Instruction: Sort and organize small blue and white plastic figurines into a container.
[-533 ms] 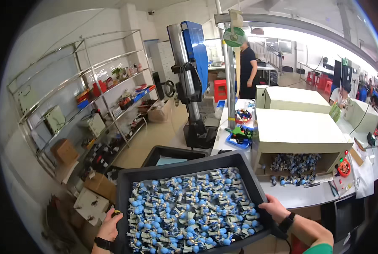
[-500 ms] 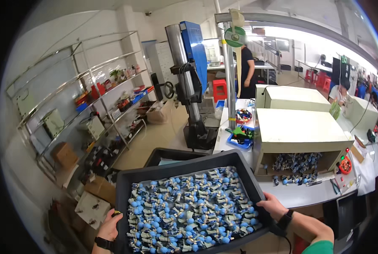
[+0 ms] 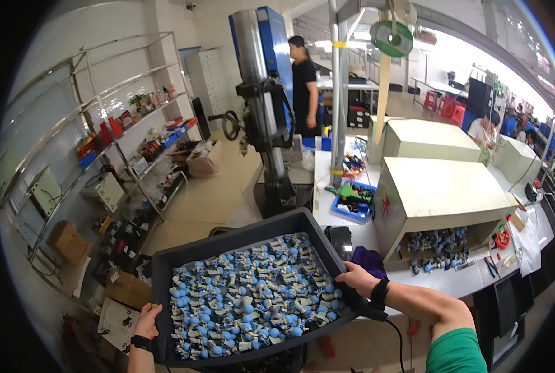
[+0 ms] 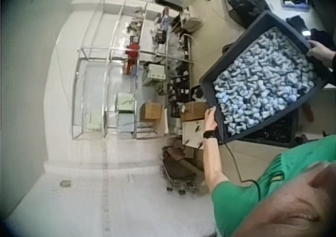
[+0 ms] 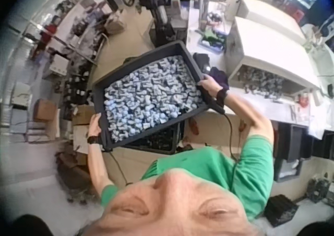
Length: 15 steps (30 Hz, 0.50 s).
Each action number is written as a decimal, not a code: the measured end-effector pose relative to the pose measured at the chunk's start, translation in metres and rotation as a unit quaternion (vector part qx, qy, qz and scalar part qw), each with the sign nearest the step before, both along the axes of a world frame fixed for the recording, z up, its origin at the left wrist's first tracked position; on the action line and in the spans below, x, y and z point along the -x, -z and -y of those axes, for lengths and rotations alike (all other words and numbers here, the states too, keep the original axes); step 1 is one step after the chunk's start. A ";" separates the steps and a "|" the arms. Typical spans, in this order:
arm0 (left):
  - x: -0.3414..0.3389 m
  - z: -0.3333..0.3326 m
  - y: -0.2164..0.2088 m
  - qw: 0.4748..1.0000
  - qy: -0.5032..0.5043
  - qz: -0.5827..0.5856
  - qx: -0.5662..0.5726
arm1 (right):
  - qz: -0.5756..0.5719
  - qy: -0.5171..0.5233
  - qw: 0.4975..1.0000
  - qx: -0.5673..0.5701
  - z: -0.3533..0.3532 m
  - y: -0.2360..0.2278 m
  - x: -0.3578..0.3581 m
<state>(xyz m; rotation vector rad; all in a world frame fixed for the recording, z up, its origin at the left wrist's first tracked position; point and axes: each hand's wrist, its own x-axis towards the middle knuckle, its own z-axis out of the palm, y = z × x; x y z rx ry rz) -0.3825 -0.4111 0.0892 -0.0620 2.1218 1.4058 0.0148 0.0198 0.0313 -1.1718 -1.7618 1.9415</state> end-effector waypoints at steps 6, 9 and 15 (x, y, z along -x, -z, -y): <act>0.015 0.037 0.023 0.998 0.045 -0.038 -0.023 | -0.028 -0.088 0.994 -0.056 -0.015 0.001 -0.007; -0.027 -0.005 -0.025 0.996 0.021 -0.053 0.074 | 0.003 -0.101 0.987 -0.129 -0.024 0.015 -0.051; -0.191 -0.071 -0.099 0.950 0.174 -0.163 -0.202 | 0.150 -0.006 0.880 -0.450 -0.037 0.076 -0.236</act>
